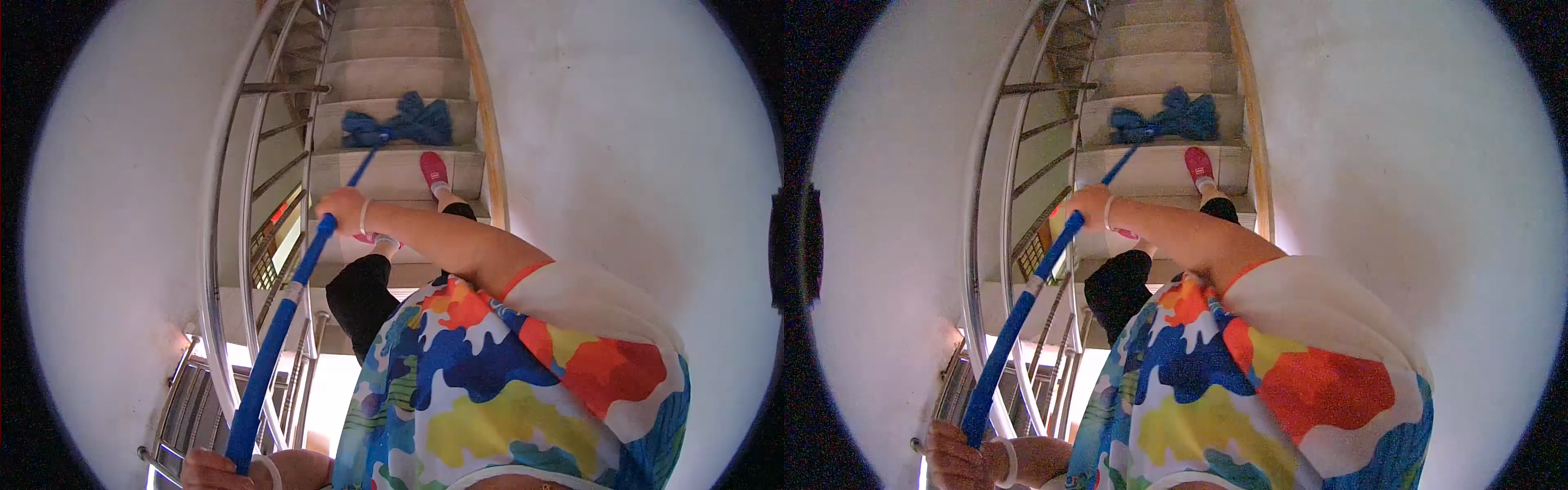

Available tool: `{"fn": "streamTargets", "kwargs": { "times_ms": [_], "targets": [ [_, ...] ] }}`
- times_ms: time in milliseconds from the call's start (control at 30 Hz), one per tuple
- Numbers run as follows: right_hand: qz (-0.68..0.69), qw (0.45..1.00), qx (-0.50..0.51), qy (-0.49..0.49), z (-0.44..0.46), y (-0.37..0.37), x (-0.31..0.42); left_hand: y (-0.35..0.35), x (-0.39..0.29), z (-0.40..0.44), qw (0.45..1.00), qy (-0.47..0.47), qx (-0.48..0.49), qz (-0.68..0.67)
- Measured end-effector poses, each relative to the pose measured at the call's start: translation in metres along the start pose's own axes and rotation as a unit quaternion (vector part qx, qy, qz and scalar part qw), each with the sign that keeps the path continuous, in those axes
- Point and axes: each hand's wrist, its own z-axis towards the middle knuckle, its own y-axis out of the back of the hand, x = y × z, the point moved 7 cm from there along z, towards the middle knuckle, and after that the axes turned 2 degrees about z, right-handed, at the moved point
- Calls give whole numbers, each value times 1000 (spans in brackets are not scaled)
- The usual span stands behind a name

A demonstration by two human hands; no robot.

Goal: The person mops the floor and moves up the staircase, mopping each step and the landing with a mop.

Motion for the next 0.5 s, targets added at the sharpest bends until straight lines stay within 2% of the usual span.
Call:
{"fn": "streamTargets", "kwargs": {
  "times_ms": [33, 67, 133, 200, 267, 300, 333, 400, 500],
  "targets": [
    [2, 1000, -3, -2, 6, 0, 1, -16, -2, 15, 995, 15, 83, 53],
    [23, 1000, 5, 15, 11, 2, 2, -26, -3, 28, 995, 15, 87, 53],
    [44, 998, 11, 34, 13, 14, 0, -58, -2, 50, 986, -4, 155, 58],
    [67, 996, 27, 45, -3, 33, -8, -70, 3, 65, 984, 4, 166, 64],
    [39, 998, 42, 25, -21, 52, -17, -71, 4, 73, 985, -64, 158, 2],
    [14, 998, 58, 3, -31, 62, -22, -71, 8, 76, 992, -53, 112, -8],
    [15, 998, 54, 2, -43, 76, -24, -78, 11, 70, 992, -54, 116, -9],
    [-28, 992, 93, -76, -68, 96, -41, -51, 29, 45, 989, -9, -146, -28],
    [-64, 988, 90, -104, -114, 119, -68, -63, 66, 36, 984, 36, -154, -80]
  ]
}}
